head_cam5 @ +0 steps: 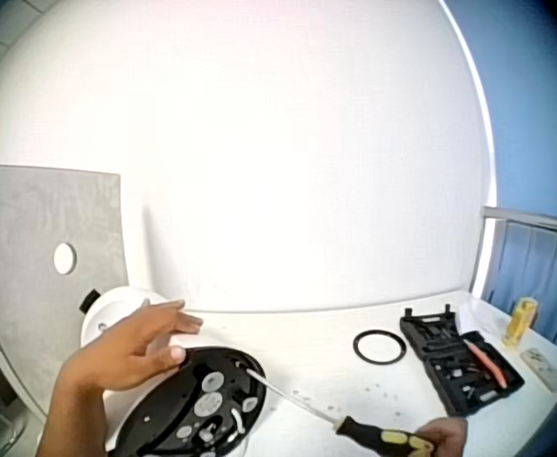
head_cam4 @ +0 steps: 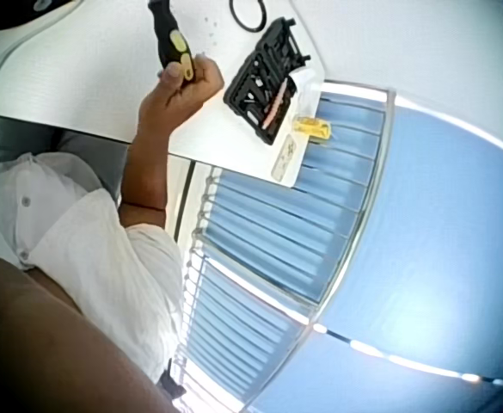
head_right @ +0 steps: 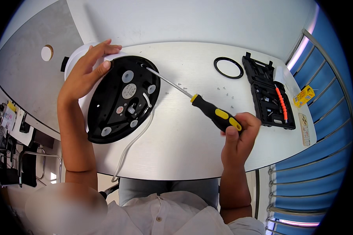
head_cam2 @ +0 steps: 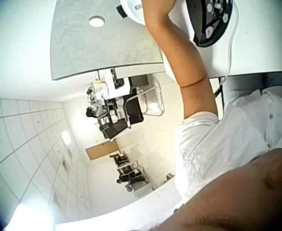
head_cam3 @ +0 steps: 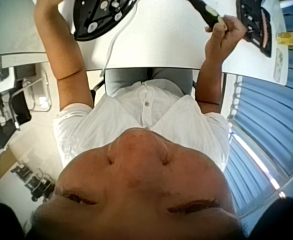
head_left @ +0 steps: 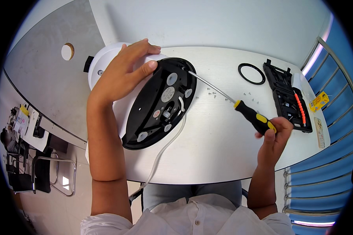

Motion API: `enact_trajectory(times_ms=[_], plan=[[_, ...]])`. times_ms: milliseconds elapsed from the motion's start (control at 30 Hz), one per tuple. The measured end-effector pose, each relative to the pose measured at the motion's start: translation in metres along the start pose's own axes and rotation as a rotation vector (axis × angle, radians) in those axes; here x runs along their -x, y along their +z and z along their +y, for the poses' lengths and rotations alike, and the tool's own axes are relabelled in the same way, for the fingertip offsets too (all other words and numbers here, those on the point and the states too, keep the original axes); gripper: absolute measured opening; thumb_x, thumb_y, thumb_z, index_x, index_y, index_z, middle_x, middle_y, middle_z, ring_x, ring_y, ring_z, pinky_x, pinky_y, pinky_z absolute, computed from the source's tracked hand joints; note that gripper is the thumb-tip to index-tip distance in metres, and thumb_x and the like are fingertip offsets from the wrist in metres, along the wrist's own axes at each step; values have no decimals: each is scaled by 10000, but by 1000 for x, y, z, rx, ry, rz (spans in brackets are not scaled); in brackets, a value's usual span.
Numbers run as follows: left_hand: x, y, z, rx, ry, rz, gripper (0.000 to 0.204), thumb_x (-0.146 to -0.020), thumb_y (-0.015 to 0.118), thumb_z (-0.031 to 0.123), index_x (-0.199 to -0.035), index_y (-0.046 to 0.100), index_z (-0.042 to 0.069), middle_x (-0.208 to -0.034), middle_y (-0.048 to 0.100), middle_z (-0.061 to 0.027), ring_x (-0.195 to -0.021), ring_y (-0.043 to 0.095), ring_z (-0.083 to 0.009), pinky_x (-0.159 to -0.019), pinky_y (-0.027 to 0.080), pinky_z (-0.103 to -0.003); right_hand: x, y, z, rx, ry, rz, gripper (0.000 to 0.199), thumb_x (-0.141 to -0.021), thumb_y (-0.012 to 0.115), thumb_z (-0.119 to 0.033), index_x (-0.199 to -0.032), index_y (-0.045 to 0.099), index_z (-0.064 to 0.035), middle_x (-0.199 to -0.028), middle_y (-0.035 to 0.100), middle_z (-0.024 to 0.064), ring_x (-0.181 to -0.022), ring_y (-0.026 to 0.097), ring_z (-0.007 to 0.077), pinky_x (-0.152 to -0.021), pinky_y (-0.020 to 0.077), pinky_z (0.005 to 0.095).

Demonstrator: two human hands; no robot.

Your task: The person uses a screwdriver to fasten screws into the base of a white and black appliance. They repeatedly pick up screws from the table and tighten them into the device, rotating the appliance to access different screw holes.

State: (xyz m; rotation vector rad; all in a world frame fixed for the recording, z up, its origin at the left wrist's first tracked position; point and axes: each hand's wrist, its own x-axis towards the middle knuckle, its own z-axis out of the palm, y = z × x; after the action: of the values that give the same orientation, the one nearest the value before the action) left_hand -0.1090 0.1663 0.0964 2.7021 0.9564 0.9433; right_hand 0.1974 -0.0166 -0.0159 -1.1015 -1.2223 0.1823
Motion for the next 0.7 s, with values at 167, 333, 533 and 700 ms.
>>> enact_trajectory(times_ms=[167, 333, 533, 700], plan=[[1, 1, -2, 20, 2, 0, 467, -903, 502, 436, -1193, 543, 72, -1213, 577, -72, -1335, 332, -278, -1120, 88, -484, -6, 1, -10, -15, 136, -115, 500, -879, 589, -423, -1139, 386, -47, -982, 494, 90, -767, 548, 129, -676, 468, 229], [1, -1, 1, 17, -21, -1, 448, -908, 505, 402, -1209, 532, 71, -1210, 580, -66, -1330, 340, -270, -1124, 79, -481, -17, -14, -5, -40, -2, -237, 489, -816, 678, -182, -1156, 349, -58, -1121, 428, 123, -899, 520, 164, -820, 451, 291], [1, -2, 4, 48, -21, 5, 411, -905, 516, 372, -1184, 537, 71, -1200, 584, -61, -1340, 326, -270, -1122, 65, -497, -31, -23, -8, 72, 223, -159, 399, -907, 550, -278, -1160, 353, -41, -936, 512, 73, -806, 495, 101, -764, 440, 253], [2, 0, 1, 34, -22, 9, 402, -902, 518, 386, -1153, 548, 73, -1191, 587, -63, -1347, 315, -275, -1118, 66, -512, -46, -14, -22, 46, -106, -292, 496, -716, 608, -1, -1127, 340, -73, -1071, 406, 102, -861, 462, 122, -832, 429, 261]])
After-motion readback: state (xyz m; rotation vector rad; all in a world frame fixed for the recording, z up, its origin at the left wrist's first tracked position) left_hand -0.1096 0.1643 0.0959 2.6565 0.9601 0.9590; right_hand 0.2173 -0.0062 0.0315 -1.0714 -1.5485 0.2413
